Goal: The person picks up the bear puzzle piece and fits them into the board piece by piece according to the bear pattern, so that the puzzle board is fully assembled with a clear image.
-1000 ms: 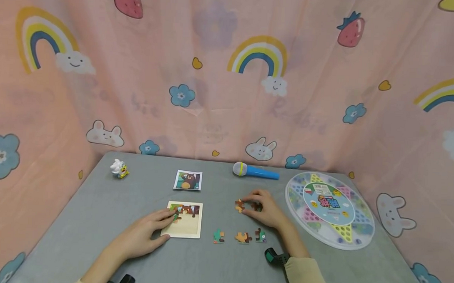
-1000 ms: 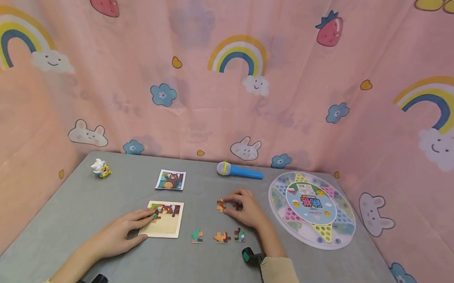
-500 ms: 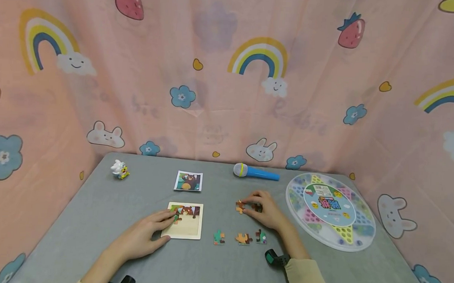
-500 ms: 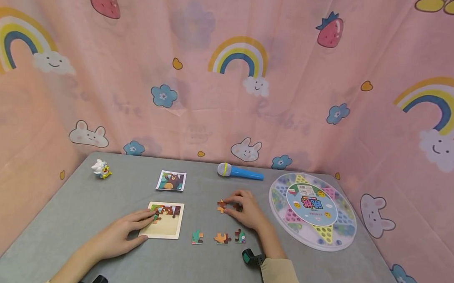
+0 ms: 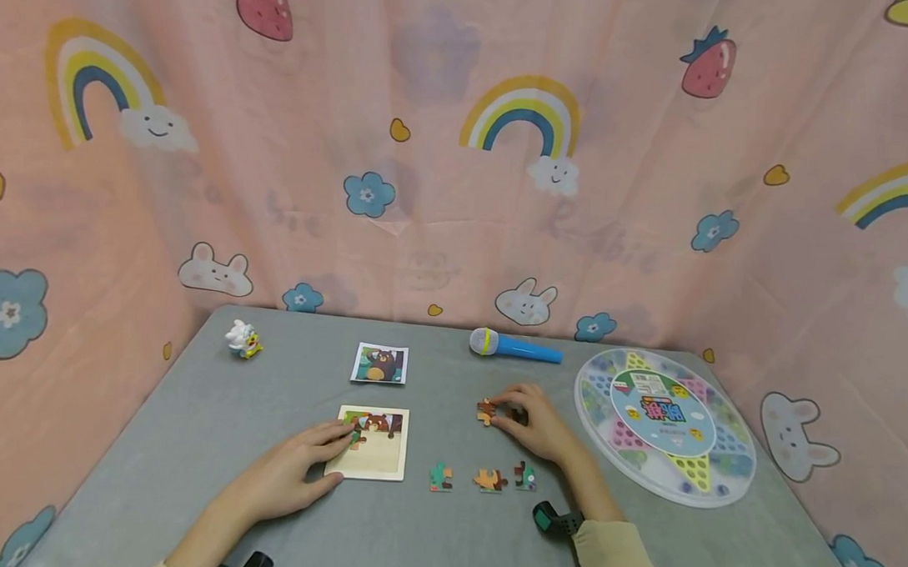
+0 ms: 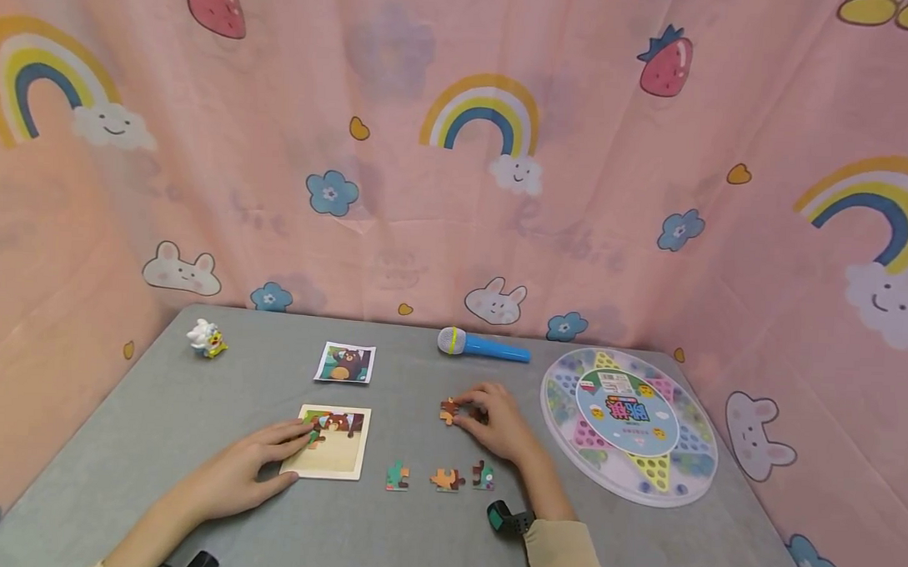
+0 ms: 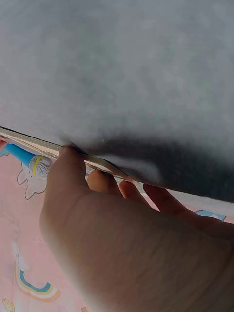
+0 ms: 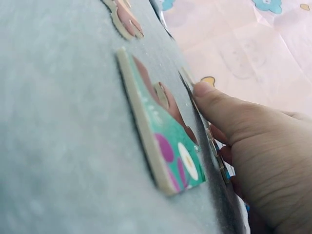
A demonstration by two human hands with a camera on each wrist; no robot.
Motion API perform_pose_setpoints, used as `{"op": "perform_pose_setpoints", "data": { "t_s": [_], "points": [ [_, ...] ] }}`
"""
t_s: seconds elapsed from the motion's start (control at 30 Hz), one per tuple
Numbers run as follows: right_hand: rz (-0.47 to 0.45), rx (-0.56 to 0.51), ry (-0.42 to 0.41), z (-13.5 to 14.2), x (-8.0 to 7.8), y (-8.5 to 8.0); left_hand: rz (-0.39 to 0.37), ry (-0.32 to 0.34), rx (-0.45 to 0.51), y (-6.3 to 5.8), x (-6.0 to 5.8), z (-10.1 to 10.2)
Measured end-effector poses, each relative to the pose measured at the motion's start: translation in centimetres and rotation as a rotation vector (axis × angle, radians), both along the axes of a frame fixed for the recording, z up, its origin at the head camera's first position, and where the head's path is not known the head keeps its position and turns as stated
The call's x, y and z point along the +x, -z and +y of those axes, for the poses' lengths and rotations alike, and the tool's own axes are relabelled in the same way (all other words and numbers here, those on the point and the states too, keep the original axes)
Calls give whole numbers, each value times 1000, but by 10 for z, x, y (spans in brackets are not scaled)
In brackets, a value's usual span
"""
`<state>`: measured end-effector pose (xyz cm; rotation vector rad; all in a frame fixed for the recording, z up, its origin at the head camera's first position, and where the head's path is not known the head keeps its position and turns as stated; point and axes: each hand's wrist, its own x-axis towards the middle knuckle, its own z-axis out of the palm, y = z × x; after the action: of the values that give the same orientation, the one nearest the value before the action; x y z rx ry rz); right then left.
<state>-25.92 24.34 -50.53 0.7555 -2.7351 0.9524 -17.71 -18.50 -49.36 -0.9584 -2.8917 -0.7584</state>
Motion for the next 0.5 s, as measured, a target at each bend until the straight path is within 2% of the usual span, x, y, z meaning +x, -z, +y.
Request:
{"op": "perform_pose_setpoints", "data": {
  "t_s": [0.2,0.5],
  "points": [
    [-27,-11,64,-1,0,-5,12,2,-1,0,0,1],
    [-25,-70,53,-8,4,-25,51,12,11,0,2,1]
  ]
}}
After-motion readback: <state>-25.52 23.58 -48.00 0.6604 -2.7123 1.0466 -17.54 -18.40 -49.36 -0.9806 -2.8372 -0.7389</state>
